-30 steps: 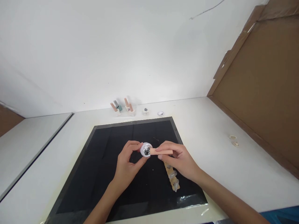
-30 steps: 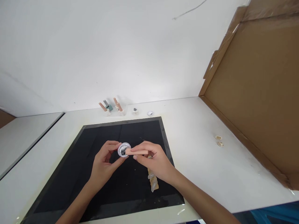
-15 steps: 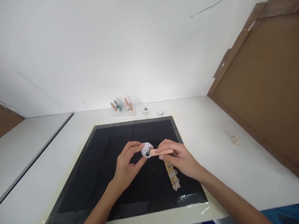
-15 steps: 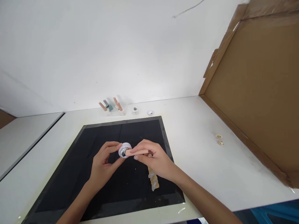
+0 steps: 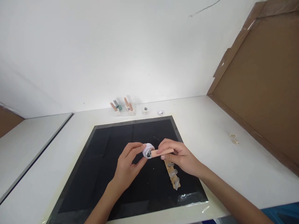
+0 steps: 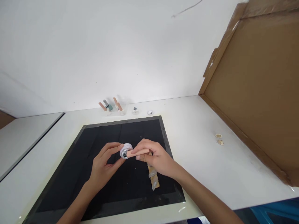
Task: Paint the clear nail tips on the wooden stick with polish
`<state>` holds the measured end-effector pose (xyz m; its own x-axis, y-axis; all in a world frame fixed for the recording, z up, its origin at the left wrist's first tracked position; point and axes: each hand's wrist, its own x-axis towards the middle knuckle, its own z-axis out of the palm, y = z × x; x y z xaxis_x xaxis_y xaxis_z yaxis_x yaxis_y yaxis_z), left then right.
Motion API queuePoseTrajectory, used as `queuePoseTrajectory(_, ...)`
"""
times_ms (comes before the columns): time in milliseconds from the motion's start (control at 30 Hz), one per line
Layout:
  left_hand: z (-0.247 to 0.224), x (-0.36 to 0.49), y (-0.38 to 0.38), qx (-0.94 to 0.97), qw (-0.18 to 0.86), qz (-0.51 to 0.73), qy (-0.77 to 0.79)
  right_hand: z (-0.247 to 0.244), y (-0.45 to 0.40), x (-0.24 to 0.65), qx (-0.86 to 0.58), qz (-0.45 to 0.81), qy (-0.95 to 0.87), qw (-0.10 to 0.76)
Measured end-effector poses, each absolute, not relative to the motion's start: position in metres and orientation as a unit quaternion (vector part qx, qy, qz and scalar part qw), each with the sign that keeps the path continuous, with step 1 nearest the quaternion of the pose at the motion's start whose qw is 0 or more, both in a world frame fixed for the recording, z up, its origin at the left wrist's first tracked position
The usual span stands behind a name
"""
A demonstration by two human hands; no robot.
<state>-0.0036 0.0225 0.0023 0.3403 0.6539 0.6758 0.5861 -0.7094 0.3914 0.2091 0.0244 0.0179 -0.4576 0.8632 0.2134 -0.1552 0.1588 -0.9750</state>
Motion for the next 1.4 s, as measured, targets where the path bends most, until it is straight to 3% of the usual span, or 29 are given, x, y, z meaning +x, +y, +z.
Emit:
queuePoseTrajectory(500, 0.005, -0.005, 0.022, 0.849, 0.0, 0.376, 0.372, 0.02, 0.026, 0.215, -0.282, 0.566, -0.655, 0.414)
queuePoseTrajectory(1033, 0.002, -0.008, 0.024, 0.842, -0.008, 0.376, 0.387, 0.025, 0.027, 0.22, -0.293, 0.639, -0.583, 0.408)
queuePoseTrajectory(1400, -0.005, -0.005, 0.03, 0.797, 0.121, 0.352, 0.476, 0.021, 0.028, 0.222, -0.287, 0.667, -0.497, 0.475)
